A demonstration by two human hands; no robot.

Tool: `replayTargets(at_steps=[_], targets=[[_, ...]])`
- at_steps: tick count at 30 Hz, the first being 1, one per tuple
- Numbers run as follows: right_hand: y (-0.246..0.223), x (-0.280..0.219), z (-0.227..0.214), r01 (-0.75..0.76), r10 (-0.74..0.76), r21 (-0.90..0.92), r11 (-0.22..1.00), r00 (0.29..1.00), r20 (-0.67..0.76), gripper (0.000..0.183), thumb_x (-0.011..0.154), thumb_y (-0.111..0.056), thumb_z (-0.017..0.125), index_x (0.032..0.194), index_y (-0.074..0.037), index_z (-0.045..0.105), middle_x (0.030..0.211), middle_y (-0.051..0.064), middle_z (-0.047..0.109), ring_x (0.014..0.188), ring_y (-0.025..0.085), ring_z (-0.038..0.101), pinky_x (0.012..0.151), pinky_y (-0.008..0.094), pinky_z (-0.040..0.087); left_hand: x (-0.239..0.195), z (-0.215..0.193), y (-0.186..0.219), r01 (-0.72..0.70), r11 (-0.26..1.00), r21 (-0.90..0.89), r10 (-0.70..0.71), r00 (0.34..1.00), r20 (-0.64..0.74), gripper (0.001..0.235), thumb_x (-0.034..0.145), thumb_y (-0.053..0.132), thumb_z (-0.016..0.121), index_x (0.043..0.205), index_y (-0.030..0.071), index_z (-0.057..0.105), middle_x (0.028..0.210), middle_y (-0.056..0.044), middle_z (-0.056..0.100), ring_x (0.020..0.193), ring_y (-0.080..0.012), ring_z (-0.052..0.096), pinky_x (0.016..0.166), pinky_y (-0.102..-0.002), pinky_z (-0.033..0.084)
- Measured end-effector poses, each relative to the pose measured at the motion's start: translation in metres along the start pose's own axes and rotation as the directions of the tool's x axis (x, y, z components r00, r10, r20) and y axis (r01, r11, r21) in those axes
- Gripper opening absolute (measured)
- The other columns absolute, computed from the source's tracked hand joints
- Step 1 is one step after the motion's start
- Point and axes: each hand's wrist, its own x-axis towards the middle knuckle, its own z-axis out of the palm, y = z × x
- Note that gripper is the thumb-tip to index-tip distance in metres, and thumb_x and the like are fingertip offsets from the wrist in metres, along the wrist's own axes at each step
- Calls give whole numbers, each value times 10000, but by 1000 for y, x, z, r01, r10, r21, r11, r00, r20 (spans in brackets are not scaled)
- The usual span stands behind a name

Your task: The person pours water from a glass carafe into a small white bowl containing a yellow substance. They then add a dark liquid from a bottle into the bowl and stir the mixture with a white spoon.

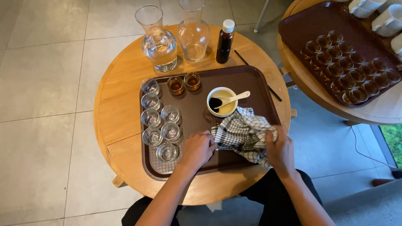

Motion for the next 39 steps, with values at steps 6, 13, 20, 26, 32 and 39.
replayTargets(at_steps=[6, 13, 20, 26, 32, 39], targets=[[13, 19, -9, 8, -10, 65, 998, 1000, 29, 310, 1089, -106, 367, 1327, -55, 559, 834, 298, 662, 806, 505, 677, 693, 574, 514, 1, 3, 5, 21, 998, -64, -18, 999, 43, 80, 824, 193, 740, 871, 130, 726, 844, -54, 713, 829, -351, 726, 672, -499, 591], [58, 41, 5, 228, -249, -288, 930, 968, -36, 476, 1129, -420, 498, 900, -98, 764, 536, 150, 605, 495, 376, 601, 497, 420, 435, -15, -4, 57, -49, 953, -298, 62, 997, 35, 191, 967, 140, 619, 1155, 110, 625, 1028, -137, 711, 955, -349, 732, 797, -459, 608], [-13, 44, -19, 244, -188, -142, 959, 928, 321, 271, 1042, -410, 521, 1137, -160, 566, 875, 183, 633, 844, 468, 640, 738, 586, 516, -12, -1, 59, -201, 938, -281, 206, 978, -9, 370, 1006, 202, 587, 1328, 98, 438, 1108, -236, 705, 963, -439, 715, 761, -520, 597], [-82, 93, -16, 18, -24, 26, 999, 970, 241, 571, 1021, -539, 619, 1388, -107, 555, 1077, 147, 668, 1100, 408, 662, 912, 571, 531, -9, -13, 58, -327, 935, -134, 317, 944, -95, 360, 1011, 268, 581, 1312, 70, 575, 1050, -182, 728, 952, -353, 722, 772, -443, 584], [-110, 114, 18, -144, 26, 366, 919, 950, 311, 205, 1016, -184, 637, 1167, -67, 713, 645, 37, 586, 616, 129, 515, 574, 308, 399, 1, -25, 44, -243, 958, -152, 231, 969, -92, 435, 1052, 355, 495, 1381, 84, 407, 925, -185, 715, 752, -406, 705, 571, -542, 536], [-70, 118, 61, 85, -166, 325, 942, 959, 231, 201, 982, -243, 694, 1142, -191, 804, 714, 126, 703, 654, 214, 637, 621, 369, 524, 11, -42, 25, 13, 973, -231, -53, 984, -167, 396, 1005, 356, 558, 1331, 149, 467, 1001, -133, 756, 885, -359, 743, 710, -502, 589]])
